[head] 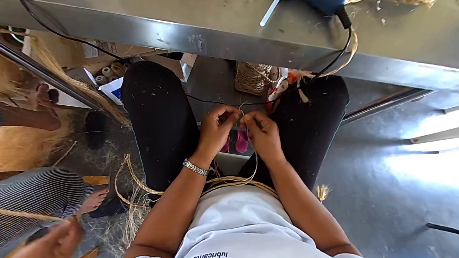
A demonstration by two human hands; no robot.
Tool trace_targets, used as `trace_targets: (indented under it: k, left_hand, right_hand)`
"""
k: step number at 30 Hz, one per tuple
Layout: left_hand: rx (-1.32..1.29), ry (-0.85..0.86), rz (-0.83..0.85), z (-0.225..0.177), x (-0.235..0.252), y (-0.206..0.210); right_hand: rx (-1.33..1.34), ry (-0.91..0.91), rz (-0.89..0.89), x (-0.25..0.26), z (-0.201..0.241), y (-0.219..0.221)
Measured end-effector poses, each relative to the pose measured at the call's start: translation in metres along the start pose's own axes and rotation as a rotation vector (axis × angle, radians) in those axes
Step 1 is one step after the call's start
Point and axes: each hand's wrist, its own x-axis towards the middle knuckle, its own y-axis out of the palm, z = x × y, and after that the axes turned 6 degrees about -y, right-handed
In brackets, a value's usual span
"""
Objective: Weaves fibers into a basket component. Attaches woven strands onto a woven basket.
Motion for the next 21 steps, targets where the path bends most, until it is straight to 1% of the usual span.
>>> trace_targets:
  k: [5, 10, 16, 19, 21]
  left_hand:
    - [-0.151, -0.028, 0.044, 0.0019, 0.0016, 0.0024]
    - [-0.226, -0.048, 0.049, -0.0018, 0.0009, 0.0041]
    - [-0.244, -0.056, 0.068, -0.0039, 0.0002, 0.0025]
    - [-0.306, -0.072, 0.012, -0.0047, 0.0002, 0.0021]
    - [-0.298, -0.062, -0.031, -0.0022, 0.0020, 0.0010]
  right_hand:
    - [0.159, 0.106, 0.064, -0.0007, -0.0006, 0.0009]
    - [0.186, 0.138, 0.066, -0.0005, -0.0004, -0.0010]
    - [0.141, 0.096, 0.063, -0.0009, -0.0018, 0.0010]
    - [0.014, 0.016, 0.032, -0.0011, 0.0016, 0.0020]
    - [-0.097, -0.053, -0.030, -0.0016, -0.0006, 0.0043]
